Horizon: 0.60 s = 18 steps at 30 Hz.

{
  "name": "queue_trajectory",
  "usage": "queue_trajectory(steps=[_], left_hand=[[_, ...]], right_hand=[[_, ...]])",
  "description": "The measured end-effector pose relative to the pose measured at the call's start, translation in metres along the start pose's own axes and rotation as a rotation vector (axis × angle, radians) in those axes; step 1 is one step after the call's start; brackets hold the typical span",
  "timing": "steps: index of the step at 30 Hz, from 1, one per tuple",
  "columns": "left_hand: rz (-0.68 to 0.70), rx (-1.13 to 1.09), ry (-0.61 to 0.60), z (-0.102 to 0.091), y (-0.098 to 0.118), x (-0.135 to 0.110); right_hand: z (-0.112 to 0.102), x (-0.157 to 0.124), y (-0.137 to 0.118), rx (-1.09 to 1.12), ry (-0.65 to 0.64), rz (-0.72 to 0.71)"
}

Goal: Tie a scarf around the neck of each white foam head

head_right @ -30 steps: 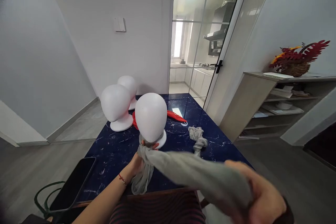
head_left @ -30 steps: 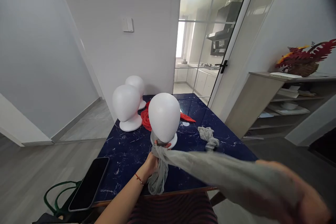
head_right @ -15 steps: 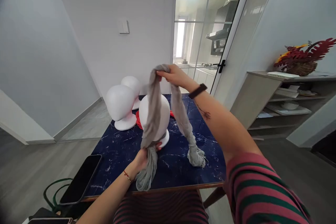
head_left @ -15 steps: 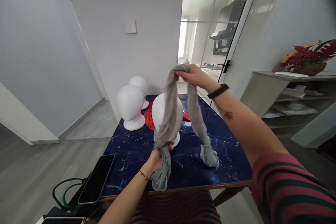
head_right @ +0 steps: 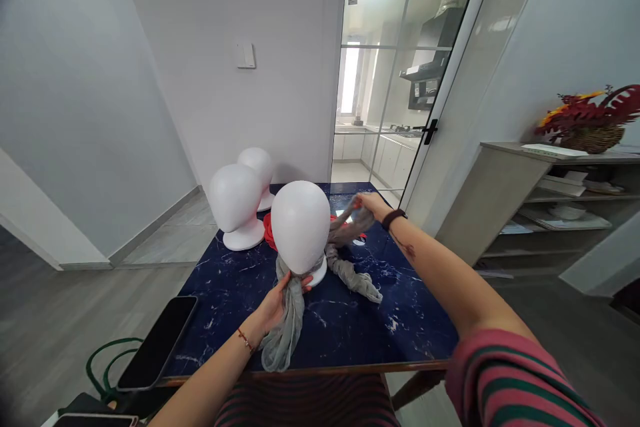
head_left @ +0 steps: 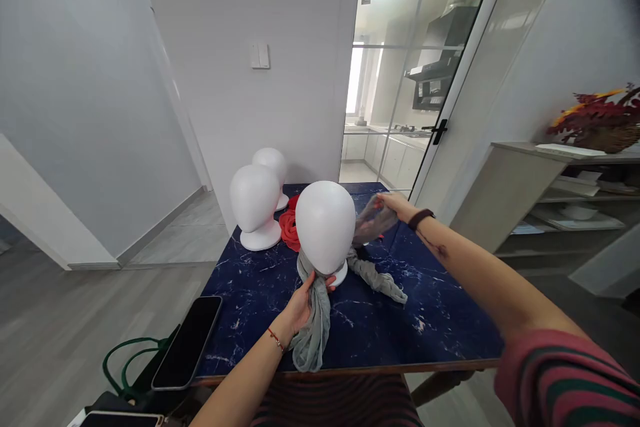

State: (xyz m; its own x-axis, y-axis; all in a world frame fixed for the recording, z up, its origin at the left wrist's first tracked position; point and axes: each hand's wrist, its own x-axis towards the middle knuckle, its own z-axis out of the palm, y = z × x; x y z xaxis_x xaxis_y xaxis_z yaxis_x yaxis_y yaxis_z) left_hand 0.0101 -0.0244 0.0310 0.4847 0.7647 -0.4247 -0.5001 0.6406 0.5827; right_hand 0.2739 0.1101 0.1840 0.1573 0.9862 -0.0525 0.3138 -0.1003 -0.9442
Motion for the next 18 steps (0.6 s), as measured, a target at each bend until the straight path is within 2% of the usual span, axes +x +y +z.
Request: queue_trajectory(steps=[2,4,7,9,11,13,15,18], left_hand=[[-0.009,-0.011,0.010,0.001,0.000,-0.001],[-0.007,-0.016,0.032,0.001,0.000,0.000],[-0.002,-0.016,0.012,-0.006,-0.003,0.006],[-0.010,-0.019,-0.015,-0.011,-0.004,0.010],[-0.005,-0.024,-0.021,-0.014,-0.005,0.012],[-0.004,-0.024,-0.014,-0.014,-0.005,0.013],[-0.003,-0.017,-0.011,-0.013,-0.005,0.012],[0.038,-0.008,-0.011,-0.011,-0.007,0.012]], right_hand=[[-0.019,-0.028,0.024,-0.013,-0.061,0.041],[-0.034,-0.059,0.047,-0.023,-0.180,0.088],[-0.043,-0.108,0.076,0.008,-0.497,0.101],[-0.040,-0.141,0.088,0.011,-0.665,0.059],[-0.029,-0.171,0.095,0.009,-0.749,0.004],[-0.010,-0.198,0.100,0.020,-0.750,-0.056],[0.017,-0.220,0.107,0.037,-0.685,-0.105],[0.068,-0.246,0.120,0.002,-0.520,-0.149]])
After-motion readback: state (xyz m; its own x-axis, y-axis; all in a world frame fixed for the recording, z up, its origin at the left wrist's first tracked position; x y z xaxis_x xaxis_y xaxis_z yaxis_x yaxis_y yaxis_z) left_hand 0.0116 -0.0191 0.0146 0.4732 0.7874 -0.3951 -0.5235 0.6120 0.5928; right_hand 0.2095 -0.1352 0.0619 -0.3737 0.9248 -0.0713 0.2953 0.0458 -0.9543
